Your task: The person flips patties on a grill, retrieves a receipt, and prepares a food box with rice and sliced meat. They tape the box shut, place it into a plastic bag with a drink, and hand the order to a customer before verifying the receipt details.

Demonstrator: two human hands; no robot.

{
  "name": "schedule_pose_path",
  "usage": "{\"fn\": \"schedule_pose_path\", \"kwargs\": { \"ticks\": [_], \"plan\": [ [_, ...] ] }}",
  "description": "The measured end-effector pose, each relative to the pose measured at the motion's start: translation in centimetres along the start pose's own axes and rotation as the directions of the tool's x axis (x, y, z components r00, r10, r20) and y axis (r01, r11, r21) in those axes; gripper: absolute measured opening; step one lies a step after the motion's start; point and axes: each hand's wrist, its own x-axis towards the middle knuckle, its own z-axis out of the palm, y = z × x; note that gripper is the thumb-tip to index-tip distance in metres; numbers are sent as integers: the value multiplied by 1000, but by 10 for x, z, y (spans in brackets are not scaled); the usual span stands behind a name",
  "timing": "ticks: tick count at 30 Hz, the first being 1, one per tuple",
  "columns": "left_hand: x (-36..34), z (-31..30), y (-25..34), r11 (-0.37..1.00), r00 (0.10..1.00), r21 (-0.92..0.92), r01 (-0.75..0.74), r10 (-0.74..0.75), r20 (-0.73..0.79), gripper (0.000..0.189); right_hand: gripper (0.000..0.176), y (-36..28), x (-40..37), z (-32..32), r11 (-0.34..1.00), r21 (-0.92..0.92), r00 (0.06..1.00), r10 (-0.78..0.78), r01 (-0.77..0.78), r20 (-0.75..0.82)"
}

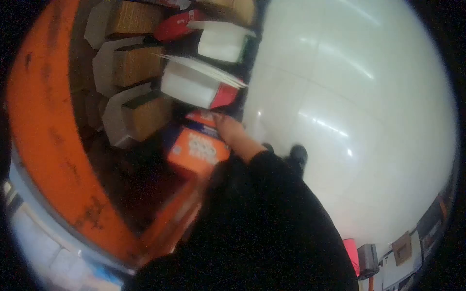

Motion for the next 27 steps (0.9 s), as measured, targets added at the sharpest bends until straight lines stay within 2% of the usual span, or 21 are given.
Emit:
{"fn": "schedule_pose_path", "kwargs": {
  "ticks": [2, 5, 7, 9, 11, 12, 15, 16, 18, 19, 21, 22, 23, 25, 27],
  "plan": [
    [-32, -23, 15, 999, 998, 16, 36, -37, 47, 22, 45, -16, -14, -1, 989, 133, 970, -38, 72, -242],
    [-73, -51, 24, 992, 980, 63, 112, -120, 160, 23, 51, -58, -71, -56, 954, 282, 971, -34, 102, -235],
    [-96, -60, 36, 989, 952, 88, 122, -142, 272, 23, 56, -79, -140, -78, 909, 345, 962, -167, 235, -214],
    [-113, -66, 54, 987, 904, 126, 100, -143, 403, 23, 61, -102, -210, -120, 827, 348, 897, -412, 442, -160],
    [-128, -63, 97, 979, 844, 205, 18, -125, 522, 23, 64, -107, -275, -130, 849, 444, 957, -229, 286, -178],
    [-140, -60, 152, 962, 829, 273, -23, -134, 543, 24, 62, -108, -302, -150, 851, 470, 971, -180, 235, -160],
    [-154, -56, 179, 956, 632, 29, -291, 170, 756, 24, 60, -115, -356, -206, 854, 520, 998, 30, 5, -59],
    [-156, -54, 197, 975, 599, -60, -213, 179, 781, 24, 59, -118, -373, -225, 842, 533, 994, 108, -85, -13],
    [-153, -48, 229, 973, 513, -225, -55, 221, 829, 25, 57, -118, -394, -257, 910, 401, 972, 178, -104, -151],
    [-146, -48, 257, 969, 450, -180, -171, 239, 860, 25, 56, -118, -400, -273, 931, 346, 952, 206, -118, -228],
    [-124, -42, 319, 912, 334, -88, -400, 234, 913, 26, 41, -96, -405, -293, 884, 456, 824, 331, -101, -460],
    [-122, -45, 355, 882, 343, -197, -429, 361, 867, 25, 41, -94, -409, -323, 883, 426, 760, 412, -196, -503],
    [-120, -45, 390, 915, 441, -221, -336, 361, 822, 24, 41, -91, -414, -354, 867, 400, 686, 485, -296, -542],
    [-108, -46, 463, 948, 622, -288, -139, 310, 719, 23, 42, -31, -402, -391, 706, 706, 457, 608, 64, -649],
    [-64, -19, 476, 865, 717, -344, -366, 497, 488, 23, 42, 0, -406, -455, 842, 493, 295, 538, -218, -789]
  ]
}}
